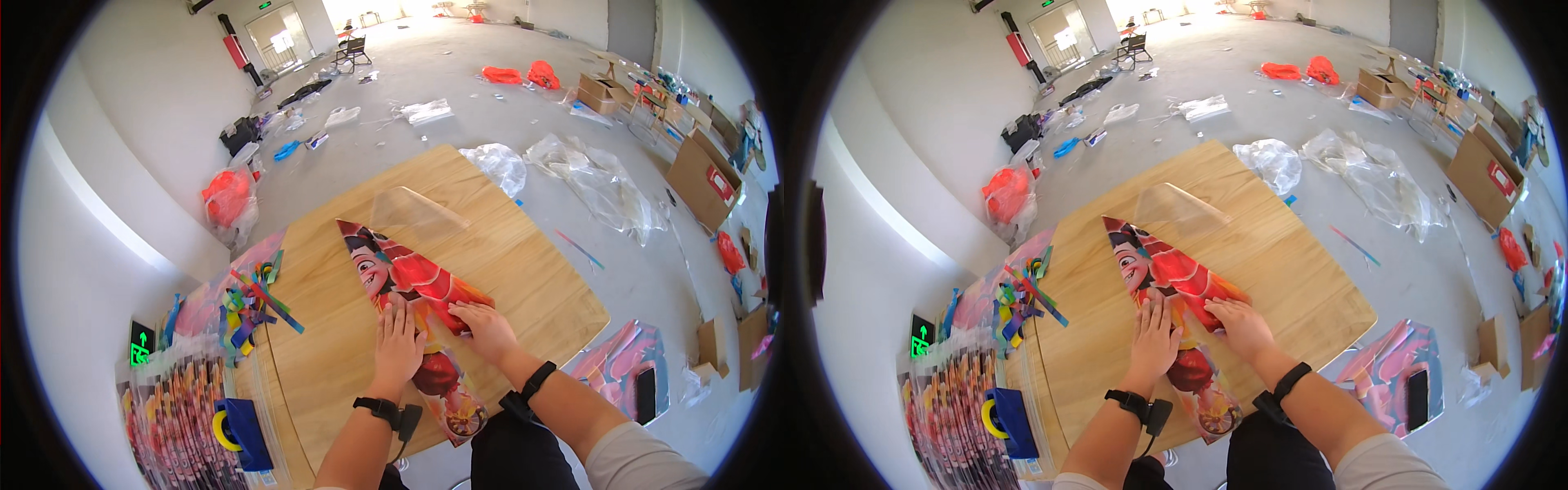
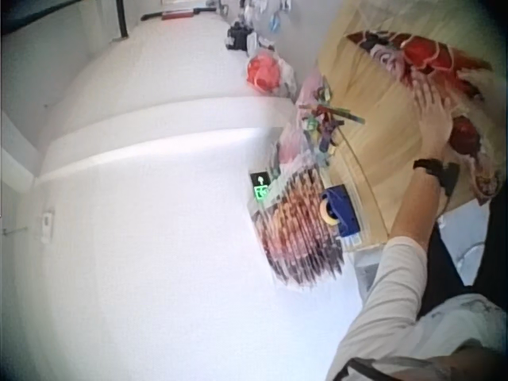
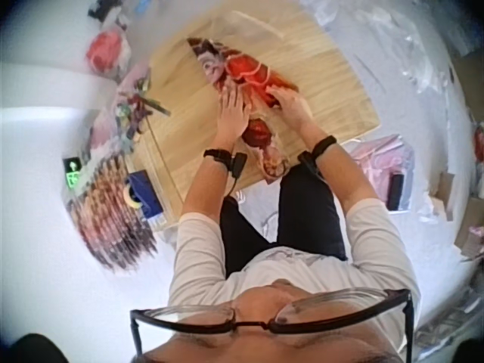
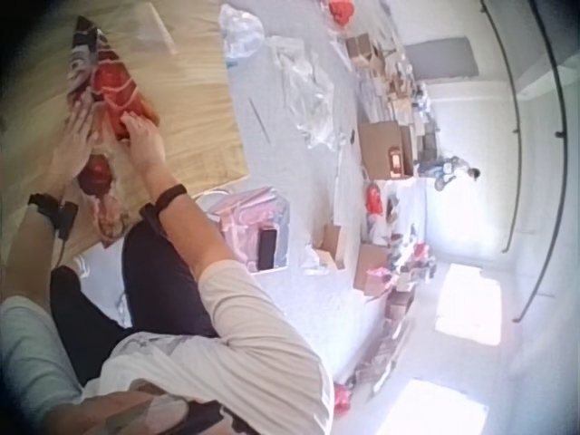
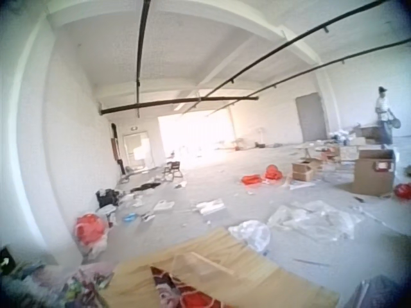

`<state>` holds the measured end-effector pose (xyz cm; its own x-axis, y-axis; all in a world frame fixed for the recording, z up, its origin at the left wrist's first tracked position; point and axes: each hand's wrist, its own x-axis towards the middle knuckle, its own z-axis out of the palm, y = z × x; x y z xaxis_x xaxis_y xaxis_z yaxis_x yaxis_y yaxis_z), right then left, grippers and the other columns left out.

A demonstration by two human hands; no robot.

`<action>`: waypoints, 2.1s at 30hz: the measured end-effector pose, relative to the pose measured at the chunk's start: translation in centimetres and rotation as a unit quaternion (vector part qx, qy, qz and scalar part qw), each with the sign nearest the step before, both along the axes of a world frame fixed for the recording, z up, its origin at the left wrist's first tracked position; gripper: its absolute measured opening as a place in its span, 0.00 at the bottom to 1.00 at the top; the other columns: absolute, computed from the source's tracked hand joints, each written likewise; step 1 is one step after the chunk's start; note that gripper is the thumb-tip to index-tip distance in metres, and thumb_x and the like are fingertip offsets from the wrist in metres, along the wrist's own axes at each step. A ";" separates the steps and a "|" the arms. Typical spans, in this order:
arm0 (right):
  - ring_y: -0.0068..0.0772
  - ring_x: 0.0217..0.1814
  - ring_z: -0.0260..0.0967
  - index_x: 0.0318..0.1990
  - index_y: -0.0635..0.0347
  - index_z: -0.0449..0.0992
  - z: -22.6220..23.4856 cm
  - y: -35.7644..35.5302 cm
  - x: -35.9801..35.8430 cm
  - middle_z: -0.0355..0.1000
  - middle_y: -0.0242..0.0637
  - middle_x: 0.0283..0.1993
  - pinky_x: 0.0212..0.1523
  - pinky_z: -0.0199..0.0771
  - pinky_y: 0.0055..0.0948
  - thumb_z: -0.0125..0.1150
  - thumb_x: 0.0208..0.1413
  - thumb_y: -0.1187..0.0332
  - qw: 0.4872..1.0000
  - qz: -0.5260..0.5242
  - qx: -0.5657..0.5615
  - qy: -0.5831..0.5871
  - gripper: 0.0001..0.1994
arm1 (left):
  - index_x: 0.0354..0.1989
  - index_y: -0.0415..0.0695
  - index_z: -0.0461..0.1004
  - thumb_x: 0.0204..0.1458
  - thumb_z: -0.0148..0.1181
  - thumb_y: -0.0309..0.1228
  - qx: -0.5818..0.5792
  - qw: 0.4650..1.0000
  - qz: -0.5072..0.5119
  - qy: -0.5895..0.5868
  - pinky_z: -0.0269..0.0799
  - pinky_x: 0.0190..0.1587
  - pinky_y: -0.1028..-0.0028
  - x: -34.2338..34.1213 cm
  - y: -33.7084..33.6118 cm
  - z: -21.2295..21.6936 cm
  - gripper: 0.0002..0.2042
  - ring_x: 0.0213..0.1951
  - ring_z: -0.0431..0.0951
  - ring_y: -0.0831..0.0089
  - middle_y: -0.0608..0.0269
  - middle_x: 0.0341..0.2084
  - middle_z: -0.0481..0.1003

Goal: Folding a colorful printed kite sail into a narrow bundle on a wooden table.

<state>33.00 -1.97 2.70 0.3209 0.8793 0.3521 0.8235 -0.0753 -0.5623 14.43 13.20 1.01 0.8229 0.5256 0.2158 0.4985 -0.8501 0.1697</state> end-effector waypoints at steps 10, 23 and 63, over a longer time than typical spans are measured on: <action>0.40 0.70 0.71 0.52 0.53 0.77 -0.3 -0.3 -0.5 0.76 0.35 0.66 0.69 0.70 0.40 0.75 0.44 0.73 0.996 0.061 -0.012 -0.065 0.24 | 0.76 0.38 0.61 0.64 0.53 0.47 0.007 0.998 0.012 -0.066 0.43 0.80 0.55 0.3 -0.6 0.1 0.36 0.78 0.55 0.53 0.51 0.76 0.60; 0.47 0.73 0.67 0.53 0.58 0.78 -0.2 -1.3 -2.0 0.74 0.41 0.68 0.73 0.67 0.44 0.63 0.50 0.77 0.991 0.129 0.001 -0.034 0.20 | 0.75 0.34 0.61 0.68 0.47 0.47 0.001 0.998 0.021 -0.058 0.42 0.81 0.58 0.0 -0.1 -1.3 0.33 0.79 0.52 0.56 0.50 0.78 0.57; 0.49 0.89 0.32 0.80 0.56 0.55 -0.5 0.7 -0.4 0.42 0.47 0.86 0.86 0.31 0.49 0.61 0.61 0.47 0.982 0.104 -0.144 -0.071 0.43 | 0.82 0.41 0.45 0.70 0.44 0.59 -0.026 0.985 -0.005 0.170 0.43 0.81 0.57 -0.1 -1.9 6.5 0.42 0.82 0.41 0.50 0.47 0.83 0.39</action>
<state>32.58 -1.31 2.18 0.0895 0.9901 0.1082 0.9062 -0.0359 -0.4213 14.32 11.29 7.55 0.8485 0.5197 -0.0999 0.5252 -0.8501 0.0380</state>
